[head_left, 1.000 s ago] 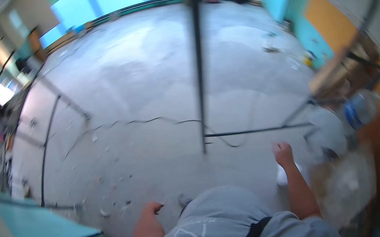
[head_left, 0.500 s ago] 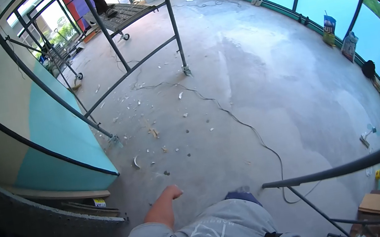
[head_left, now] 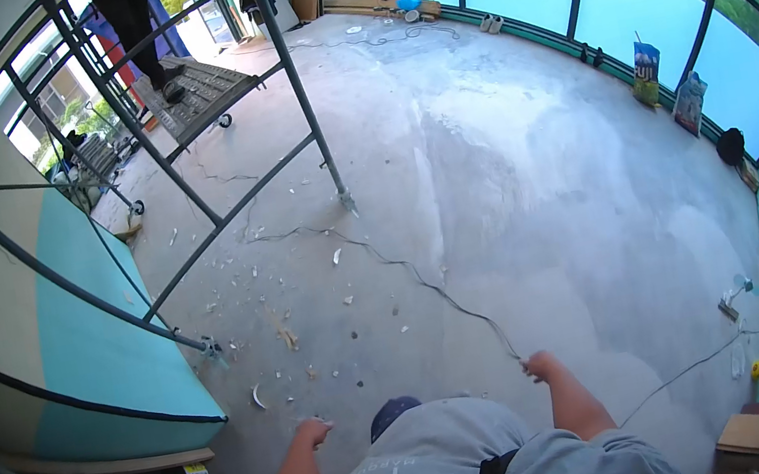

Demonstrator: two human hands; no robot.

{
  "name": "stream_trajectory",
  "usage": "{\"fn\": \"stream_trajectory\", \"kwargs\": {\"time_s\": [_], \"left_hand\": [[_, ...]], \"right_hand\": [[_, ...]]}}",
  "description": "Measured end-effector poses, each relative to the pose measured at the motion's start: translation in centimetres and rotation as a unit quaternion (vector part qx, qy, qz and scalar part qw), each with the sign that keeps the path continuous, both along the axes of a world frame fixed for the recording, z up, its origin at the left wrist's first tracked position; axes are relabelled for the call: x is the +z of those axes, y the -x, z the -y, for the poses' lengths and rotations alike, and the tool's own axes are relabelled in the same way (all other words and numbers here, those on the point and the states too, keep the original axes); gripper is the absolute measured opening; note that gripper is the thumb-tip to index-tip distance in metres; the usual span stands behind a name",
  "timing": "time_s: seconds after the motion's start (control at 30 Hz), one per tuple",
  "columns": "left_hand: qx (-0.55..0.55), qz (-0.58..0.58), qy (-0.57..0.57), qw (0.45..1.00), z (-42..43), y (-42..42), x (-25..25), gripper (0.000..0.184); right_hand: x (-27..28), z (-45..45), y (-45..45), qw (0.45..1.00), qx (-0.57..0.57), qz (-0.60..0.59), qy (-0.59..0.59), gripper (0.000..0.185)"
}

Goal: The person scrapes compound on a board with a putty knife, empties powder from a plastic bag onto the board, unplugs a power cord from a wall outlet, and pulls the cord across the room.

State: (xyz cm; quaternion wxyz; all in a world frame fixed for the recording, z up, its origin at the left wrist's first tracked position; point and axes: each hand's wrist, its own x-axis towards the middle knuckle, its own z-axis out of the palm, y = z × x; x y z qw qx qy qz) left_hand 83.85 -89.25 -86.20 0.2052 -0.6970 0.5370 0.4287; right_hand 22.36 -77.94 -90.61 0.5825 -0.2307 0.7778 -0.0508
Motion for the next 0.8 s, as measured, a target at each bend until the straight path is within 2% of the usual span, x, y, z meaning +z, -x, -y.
{"fn": "stream_trajectory", "kwargs": {"time_s": [0.07,0.1,0.17,0.27,0.33,0.4,0.43,0.47,0.53,0.57,0.6,0.63,0.67,0.7,0.73,0.8], "left_hand": [[0.101,0.017,-0.017,0.995,1.4,1.1,0.1,0.046],[0.077,0.032,-0.049,0.995,2.0,1.8,0.2,0.046],[0.027,0.057,-0.104,0.993,4.2,3.7,0.4,0.046],[-0.048,0.085,-0.103,0.99,7.2,6.3,-0.8,0.049],[-0.045,0.063,-0.122,0.99,11.4,9.0,-1.4,0.051],[-0.074,0.046,-0.114,0.99,17.3,11.9,-2.9,0.053],[-0.105,0.043,-0.102,0.988,20.7,13.2,-4.7,0.054],[-0.137,0.039,-0.09,0.986,24.5,14.8,-6.2,0.054],[-0.162,0.052,-0.07,0.983,33.1,19.5,-8.0,0.052],[-0.223,0.03,-0.081,0.971,37.9,23.9,-3.7,0.047],[-0.26,0.062,-0.052,0.962,42.6,26.8,-4.8,0.042],[-0.345,0.076,-0.037,0.935,47.4,30.6,-3.4,0.04],[-0.395,0.059,0.0,0.917,52.6,33.2,-6.2,0.041],[-0.441,0.08,0.041,0.893,57.0,37.3,-5.4,0.043],[-0.441,0.028,0.127,0.888,59.7,41.6,-0.1,0.043],[-0.482,-0.004,0.158,0.862,66.2,49.4,2.5,0.048]], "right_hand": [[4.8,5.2,1.3,0.997,0.048,-0.05,0.038,0.04],[6.3,7.0,2.1,0.993,0.071,-0.076,0.059,0.04],[5.4,9.5,4.8,0.994,0.026,-0.073,0.076,0.041],[3.9,10.8,8.5,0.993,-0.016,-0.075,0.087,0.041],[1.0,10.1,11.4,0.997,0.002,-0.067,0.026,0.043],[-8.0,5.5,16.8,0.986,0.14,-0.08,0.032,0.044],[-5.0,5.5,16.2,0.994,-0.005,-0.066,-0.089,0.044],[-3.1,4.4,16.9,0.99,0.084,-0.07,-0.085,0.043],[-1.0,4.7,17.6,0.986,0.125,-0.072,-0.084,0.043],[-0.2,5.4,17.8,0.992,0.023,-0.055,-0.111,0.043],[0.3,6.5,17.8,0.986,-0.097,-0.037,-0.13,0.043],[0.7,7.8,17.8,0.969,-0.201,-0.024,-0.138,0.043],[1.1,9.1,17.9,0.956,-0.258,-0.014,-0.135,0.043],[1.4,10.6,18.2,0.947,-0.294,-0.004,-0.13,0.043],[1.5,11.9,18.3,0.938,-0.325,0.005,-0.12,0.043],[1.6,15.3,19.1,0.929,-0.352,0.019,-0.111,0.043]]}}
